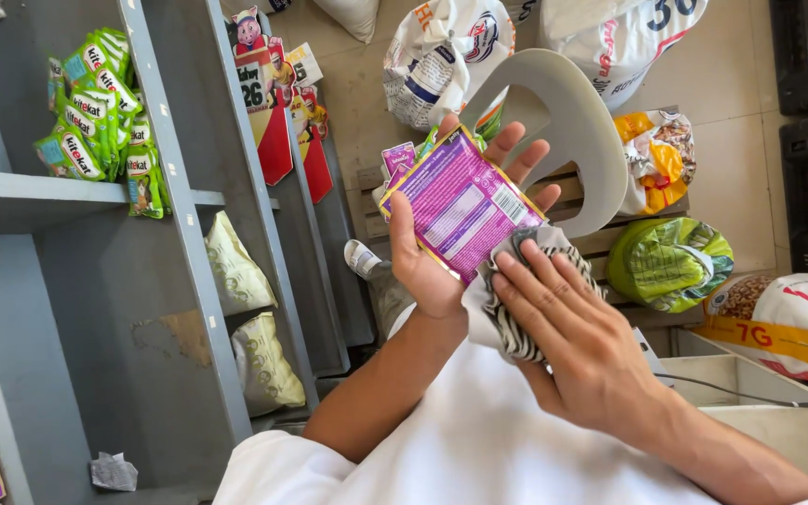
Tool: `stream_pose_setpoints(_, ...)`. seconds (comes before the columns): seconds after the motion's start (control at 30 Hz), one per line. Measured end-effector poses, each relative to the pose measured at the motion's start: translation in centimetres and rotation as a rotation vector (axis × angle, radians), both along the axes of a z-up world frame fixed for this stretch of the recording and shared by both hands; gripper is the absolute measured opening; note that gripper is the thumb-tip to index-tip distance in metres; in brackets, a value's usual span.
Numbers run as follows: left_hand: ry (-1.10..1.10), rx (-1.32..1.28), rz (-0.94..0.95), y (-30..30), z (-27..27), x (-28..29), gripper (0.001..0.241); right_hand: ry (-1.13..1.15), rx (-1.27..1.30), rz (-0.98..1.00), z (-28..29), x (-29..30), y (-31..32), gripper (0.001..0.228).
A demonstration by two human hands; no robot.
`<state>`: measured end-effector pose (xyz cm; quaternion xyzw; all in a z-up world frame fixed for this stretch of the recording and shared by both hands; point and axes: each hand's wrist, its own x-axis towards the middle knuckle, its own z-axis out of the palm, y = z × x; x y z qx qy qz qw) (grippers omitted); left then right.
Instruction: Wiping individual cat food pouches with a cloth before placing them on a shelf.
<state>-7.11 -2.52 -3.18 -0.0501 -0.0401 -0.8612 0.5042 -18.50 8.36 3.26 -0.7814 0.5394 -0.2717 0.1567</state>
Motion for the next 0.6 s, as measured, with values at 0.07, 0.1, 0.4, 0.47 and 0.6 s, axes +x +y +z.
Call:
stream_pose_setpoints(0.07, -0.007, 0.054, 0.031, 0.1, 0.4, 0.2, 0.07, 0.018, -0.004, -0.073, -0.7, -0.5, -0.5, 0.065)
stream_pose_setpoints(0.1, -0.006, 0.053, 0.034, 0.1, 0.4, 0.0, 0.07, 0.018, -0.006, -0.07, -0.3, -0.5, -0.7, 0.065)
stream_pose_setpoints(0.4, 0.04, 0.095, 0.01, -0.1, 0.0, 0.9, 0.068, 0.007, 0.013, -0.012, -0.7, -0.3, -0.9, 0.068)
stream_pose_setpoints(0.47, 0.059, 0.087, 0.024, -0.1, 0.6, 1.0, 0.068, 0.08, -0.022, -0.075, -0.7, 0.0, -1.0, 0.067)
stream_pose_setpoints(0.6, 0.018, 0.014, -0.038, -0.7, -0.5, 2.1, 0.071, 0.008, -0.024, 0.1, 0.3, 1.0, -1.0, 0.067)
